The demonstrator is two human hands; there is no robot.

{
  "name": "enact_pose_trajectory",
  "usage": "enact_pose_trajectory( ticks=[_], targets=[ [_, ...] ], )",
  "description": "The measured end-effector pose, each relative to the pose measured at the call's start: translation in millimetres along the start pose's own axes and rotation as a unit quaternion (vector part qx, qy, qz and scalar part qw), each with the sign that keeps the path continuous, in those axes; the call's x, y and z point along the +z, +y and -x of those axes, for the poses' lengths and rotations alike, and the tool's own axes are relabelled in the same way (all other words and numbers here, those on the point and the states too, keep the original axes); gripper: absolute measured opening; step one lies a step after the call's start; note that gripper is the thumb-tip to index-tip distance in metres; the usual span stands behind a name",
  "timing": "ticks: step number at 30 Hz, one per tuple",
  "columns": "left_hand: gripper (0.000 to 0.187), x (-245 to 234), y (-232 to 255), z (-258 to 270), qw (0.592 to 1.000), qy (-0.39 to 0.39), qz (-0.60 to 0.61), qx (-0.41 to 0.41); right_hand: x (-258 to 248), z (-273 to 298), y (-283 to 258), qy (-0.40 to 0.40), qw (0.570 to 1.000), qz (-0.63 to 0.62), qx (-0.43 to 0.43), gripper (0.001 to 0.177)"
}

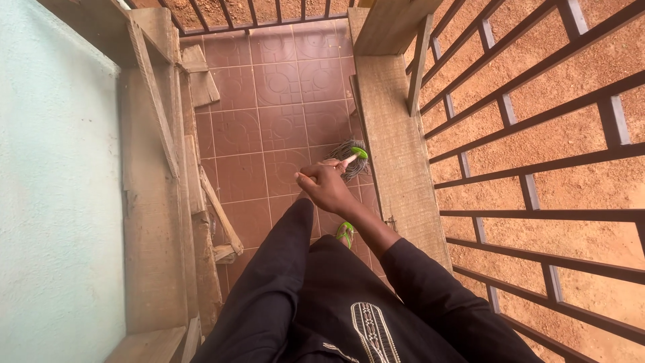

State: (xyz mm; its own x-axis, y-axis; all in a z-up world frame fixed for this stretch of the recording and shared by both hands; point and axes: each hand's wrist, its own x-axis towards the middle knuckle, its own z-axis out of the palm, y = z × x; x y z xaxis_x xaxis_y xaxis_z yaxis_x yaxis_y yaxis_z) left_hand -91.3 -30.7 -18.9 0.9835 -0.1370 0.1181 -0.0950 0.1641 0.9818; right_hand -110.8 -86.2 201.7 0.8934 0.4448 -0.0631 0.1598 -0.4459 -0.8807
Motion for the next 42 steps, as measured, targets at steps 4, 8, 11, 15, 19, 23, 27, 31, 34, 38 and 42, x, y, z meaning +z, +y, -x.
enact_pose_trajectory(
  ticks=[4, 8, 11, 15, 19, 23, 27, 31, 34, 38, 42],
  targets=[
    [0.029, -19, -39, -6, 0.996, -0.023, -0.090, 0.002, -11, 4, 6, 0.028, 0.999, -0.013, -0.028, 0.039],
    [0.026, -52, -38, 6, 0.945, -0.071, -0.279, -0.154, -11, 10, -13, 0.011, 0.987, -0.162, 0.017, 0.033],
    [0.026, -60, 74, 15, 0.905, -0.053, -0.410, -0.105, 2, 8, -9, -0.016, 0.963, -0.266, 0.035, 0.032],
    [0.025, -85, 125, 32, 0.904, 0.029, -0.388, -0.175, 13, -2, -16, -0.052, 0.936, -0.348, 0.010, 0.036],
    [0.017, -98, 101, 51, 0.908, 0.149, -0.388, -0.056, 32, -21, 6, -0.020, 0.928, -0.372, -0.020, 0.047],
    [0.024, -90, 86, 45, 0.907, 0.262, -0.325, -0.047, 27, -30, 3, -0.040, 0.934, -0.353, -0.037, 0.048],
    [0.029, -77, 72, 32, 0.935, 0.250, -0.251, -0.030, 14, -26, 10, -0.060, 0.954, -0.292, -0.007, 0.048],
    [0.025, -57, 56, 9, 0.958, 0.202, -0.202, 0.023, -13, -19, -7, -0.066, 0.986, -0.152, -0.015, 0.042],
    [0.047, -49, 15, -10, 0.935, 0.126, -0.301, -0.139, -23, -22, -1, -0.075, 0.994, -0.077, -0.033, 0.044],
    [0.035, -47, -8, -60, 0.989, 0.064, -0.080, -0.109, -36, -55, 16, -0.042, 0.997, -0.047, -0.044, 0.042],
    [0.024, -70, -112, -113, 0.983, 0.033, -0.155, -0.095, -62, -89, 19, -0.017, 0.996, -0.091, -0.017, 0.037]
  ],
)
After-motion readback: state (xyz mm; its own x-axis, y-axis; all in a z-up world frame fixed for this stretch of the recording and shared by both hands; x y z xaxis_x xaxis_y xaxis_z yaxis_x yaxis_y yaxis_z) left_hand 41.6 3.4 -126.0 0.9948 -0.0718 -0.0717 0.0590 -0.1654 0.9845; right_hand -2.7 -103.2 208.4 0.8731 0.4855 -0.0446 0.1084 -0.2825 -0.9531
